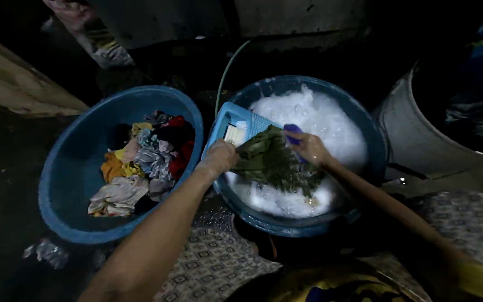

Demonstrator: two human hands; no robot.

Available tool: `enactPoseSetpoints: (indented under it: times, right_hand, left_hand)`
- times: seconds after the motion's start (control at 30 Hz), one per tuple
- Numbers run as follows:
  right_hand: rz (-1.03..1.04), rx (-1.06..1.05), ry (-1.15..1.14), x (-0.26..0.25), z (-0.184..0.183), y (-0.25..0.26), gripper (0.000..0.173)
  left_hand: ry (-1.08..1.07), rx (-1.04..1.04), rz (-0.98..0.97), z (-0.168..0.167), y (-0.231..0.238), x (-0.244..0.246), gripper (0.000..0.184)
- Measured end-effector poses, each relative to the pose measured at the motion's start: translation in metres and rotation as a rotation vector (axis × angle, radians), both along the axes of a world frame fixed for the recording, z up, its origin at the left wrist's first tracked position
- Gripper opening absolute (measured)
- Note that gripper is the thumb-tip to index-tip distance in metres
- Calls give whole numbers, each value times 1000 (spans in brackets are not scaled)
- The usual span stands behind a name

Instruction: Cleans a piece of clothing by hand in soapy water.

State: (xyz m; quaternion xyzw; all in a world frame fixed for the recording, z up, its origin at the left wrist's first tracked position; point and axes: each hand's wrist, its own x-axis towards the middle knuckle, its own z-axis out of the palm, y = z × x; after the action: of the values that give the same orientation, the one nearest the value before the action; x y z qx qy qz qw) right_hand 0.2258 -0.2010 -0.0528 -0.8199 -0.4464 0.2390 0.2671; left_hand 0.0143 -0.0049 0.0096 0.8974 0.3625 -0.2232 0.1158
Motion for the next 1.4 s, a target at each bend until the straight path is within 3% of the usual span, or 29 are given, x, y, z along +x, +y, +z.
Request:
enactPoseSetpoints:
  times: [0.03,0.1,0.17,0.2,0.23,0.3,0.4,0.43,0.5,0.6,0.67,0.73,0.8,0.9,1.0,1.07,1.13,1.2,1.23,1.3,1.37,1.4]
  right_hand:
    - [-38,-18,-103,-11,16,-16,50]
    - [-59,-273,-228,-33,28,-48,59]
    - [-15,-555,-133,-52,0,-70,72]
    - [15,-626,-64,-55,-18,-78,66]
    - [32,-583,9,-51,-30,-87,55]
    - [15,-228,171,-24,-36,-107,35]
    - [-118,189,153,20,14,-133,19]
    - [-179,281,113,34,37,-138,14]
    - [-261,418,45,51,88,-135,12]
    - [-317,526,-139,71,130,-87,18]
    - [-368,445,-282,80,129,-36,22]
    - [-365,270,-242,58,116,7,39]
    - [-240,197,-42,-14,117,26,57]
    - [97,525,148,-124,61,96,61]
    - [310,235,92,-173,33,123,59]
    - [214,211,30,-129,-8,106,61]
    - [49,180,-28,-43,-68,73,62]
    - [-117,29,28,23,-87,46,59]
    - [-220,-24,62,27,-75,42,57]
    - [-304,89,52,-21,-28,57,53]
    - [-149,229,120,-109,14,80,55]
    - [-22,226,185,-141,17,82,57]
  left_hand:
    - [-34,-32,-48,-2,4,-2,37]
    - [-260,-187,-102,-2,8,-5,37]
    - [-593,-461,46,10,-3,-3,31]
    - [-749,-599,143,21,-12,-1,27]
    - [-898,-719,201,28,-19,1,24]
    - [-1107,-944,251,49,-25,-4,25]
    - [-1215,-1135,130,84,-21,-45,24]
    - [-1191,-1137,64,94,-17,-64,45]
    - [-1136,-1013,75,101,-10,-100,81]
    - [-1095,-932,182,90,5,-122,101]
    - [-1061,-803,290,84,3,-113,102]
    - [-993,-690,387,76,1,-99,97]
    - [-912,-610,463,61,5,-89,89]
    - [-697,-336,480,32,24,-81,75]
    - [-440,-10,434,22,42,-85,59]
    - [-390,12,453,22,44,-96,58]
    - [-378,3,480,26,46,-101,56]
    - [-339,10,496,27,51,-95,54]
    - [-323,15,502,25,51,-89,56]
    - [-321,46,511,26,52,-74,64]
    - [-352,55,506,27,47,-64,68]
    - [-379,49,478,30,42,-66,65]
